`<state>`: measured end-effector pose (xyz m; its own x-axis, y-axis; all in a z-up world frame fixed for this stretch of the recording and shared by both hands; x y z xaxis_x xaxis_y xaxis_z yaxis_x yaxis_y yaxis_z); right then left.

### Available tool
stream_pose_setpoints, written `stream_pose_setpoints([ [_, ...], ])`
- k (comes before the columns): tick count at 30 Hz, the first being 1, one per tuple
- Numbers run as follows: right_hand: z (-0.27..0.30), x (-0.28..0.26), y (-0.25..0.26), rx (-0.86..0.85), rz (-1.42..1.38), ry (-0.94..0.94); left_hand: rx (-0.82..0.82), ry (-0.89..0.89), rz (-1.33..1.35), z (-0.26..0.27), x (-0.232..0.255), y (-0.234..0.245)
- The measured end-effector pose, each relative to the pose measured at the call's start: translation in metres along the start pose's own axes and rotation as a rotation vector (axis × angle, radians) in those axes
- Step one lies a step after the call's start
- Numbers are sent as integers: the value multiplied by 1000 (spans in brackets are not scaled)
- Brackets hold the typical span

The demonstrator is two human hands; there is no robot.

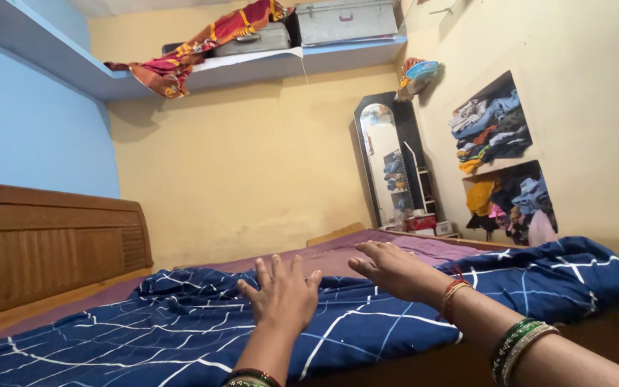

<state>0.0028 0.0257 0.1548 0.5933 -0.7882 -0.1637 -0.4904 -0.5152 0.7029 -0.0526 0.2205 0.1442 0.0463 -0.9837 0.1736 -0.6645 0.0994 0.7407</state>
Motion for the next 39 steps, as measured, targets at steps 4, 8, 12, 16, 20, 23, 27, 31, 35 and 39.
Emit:
stream_pose_setpoints([
  [4,-5,-4,10,40,-29,49,26,-29,-41,1,14,14],
  [8,-14,-6,9,15,-46,16,61,-41,-69,3,21,29],
  [12,-33,-20,1,47,-102,92,85,-13,-108,1,17,44],
  [16,-56,-33,-13,70,-173,206,111,25,-155,-4,3,52],
  [20,-72,-48,-34,57,-213,219,108,58,-218,-8,-20,56],
  [23,-80,-62,-49,43,-201,272,94,89,-239,-13,-36,54],
  [27,-91,-72,-69,3,-197,259,83,142,-242,-24,-62,50],
  [31,-104,-81,-80,12,-187,294,77,192,-241,-37,-92,41],
  [35,-117,-88,-97,-17,-166,291,75,220,-253,-53,-128,29],
  [39,-131,-107,-122,-54,-121,310,70,239,-272,-69,-167,16],
])
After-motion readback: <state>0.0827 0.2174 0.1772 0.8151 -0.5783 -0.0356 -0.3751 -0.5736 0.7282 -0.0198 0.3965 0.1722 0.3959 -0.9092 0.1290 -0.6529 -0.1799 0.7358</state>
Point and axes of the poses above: each hand's wrist, its own z-axis away from the middle knuckle, its own y-axis out of the back of the hand, x = y × z, the point moved 8 cm from there along -z, towards the middle knuckle, and after that the axes turned 2 degrees about x, right-handed, at the moved point
